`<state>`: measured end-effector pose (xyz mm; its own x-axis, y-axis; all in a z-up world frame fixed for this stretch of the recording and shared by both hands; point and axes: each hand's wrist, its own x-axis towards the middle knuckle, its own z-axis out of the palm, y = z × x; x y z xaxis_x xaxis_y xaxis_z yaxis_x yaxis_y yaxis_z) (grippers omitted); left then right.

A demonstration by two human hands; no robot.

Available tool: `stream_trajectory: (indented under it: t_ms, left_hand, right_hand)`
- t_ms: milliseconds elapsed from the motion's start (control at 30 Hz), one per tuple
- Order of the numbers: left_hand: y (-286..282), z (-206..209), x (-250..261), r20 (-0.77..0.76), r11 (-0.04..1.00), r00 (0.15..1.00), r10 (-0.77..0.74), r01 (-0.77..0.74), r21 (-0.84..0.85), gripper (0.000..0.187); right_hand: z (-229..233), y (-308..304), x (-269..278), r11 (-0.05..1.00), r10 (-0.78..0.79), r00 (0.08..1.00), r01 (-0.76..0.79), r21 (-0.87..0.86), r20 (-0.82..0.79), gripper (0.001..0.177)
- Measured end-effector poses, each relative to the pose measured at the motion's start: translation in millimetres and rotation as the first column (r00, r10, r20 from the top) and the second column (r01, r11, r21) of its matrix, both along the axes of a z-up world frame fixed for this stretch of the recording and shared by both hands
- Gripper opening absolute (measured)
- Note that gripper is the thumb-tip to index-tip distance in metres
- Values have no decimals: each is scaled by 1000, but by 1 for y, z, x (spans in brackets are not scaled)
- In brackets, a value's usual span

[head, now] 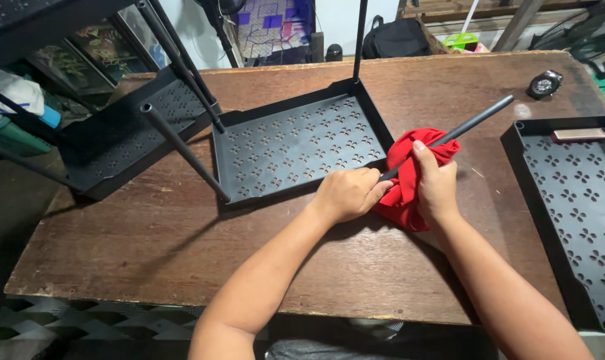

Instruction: The person disassembles a two-tier black plastic shelving unit by removing hooks and trays, then wipes the trays and poles with a red cloth. They reattach hooks to the tray and insert poles into the tray corners, preparing to reassemble the unit.

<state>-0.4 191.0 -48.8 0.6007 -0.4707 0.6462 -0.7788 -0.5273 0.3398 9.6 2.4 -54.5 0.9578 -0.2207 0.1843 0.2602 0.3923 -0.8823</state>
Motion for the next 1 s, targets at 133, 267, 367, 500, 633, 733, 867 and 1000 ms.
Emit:
stream_trajectory:
  t_ms: [133,267,367,500,633,733,867,1000]
  left_hand:
    - [-2,-1,-1,10,1000,1000,-9,9,-5,36]
    - [-1,6,-4,27,1000,1000,-8,8,10,36]
    - [-1,7,-5,46,1000,999,-15,14,19,37]
    - [-3,-1,-3,16,1000,999,-29,29,13,37]
    - [1,-4,1,43,999,998,-40,41,-28,34]
    - [3,3,0,39,1000,999,-22,21,24,31]
    - [5,17,-7,135,996,991,22,-10,-93,24]
    - [14,28,-9,203,980,975,87,-47,-193,31]
  right_hand:
    - [-4,-8,4,1000,-21,1000,22,-11,22,14]
    - [4,-25,14,986,-144,989,141,89,36,14]
    - [14,-35,18,971,-184,982,176,159,37,16]
    - [10,-22,6,991,-122,993,121,57,4,14]
    - [3,7,-13,976,-2,998,14,-216,58,13]
    - [11,7,-20,929,24,994,18,-368,109,14]
    - [26,-1,-30,720,-58,918,311,-620,392,16]
    - [32,-3,-27,530,-21,820,495,-689,572,32]
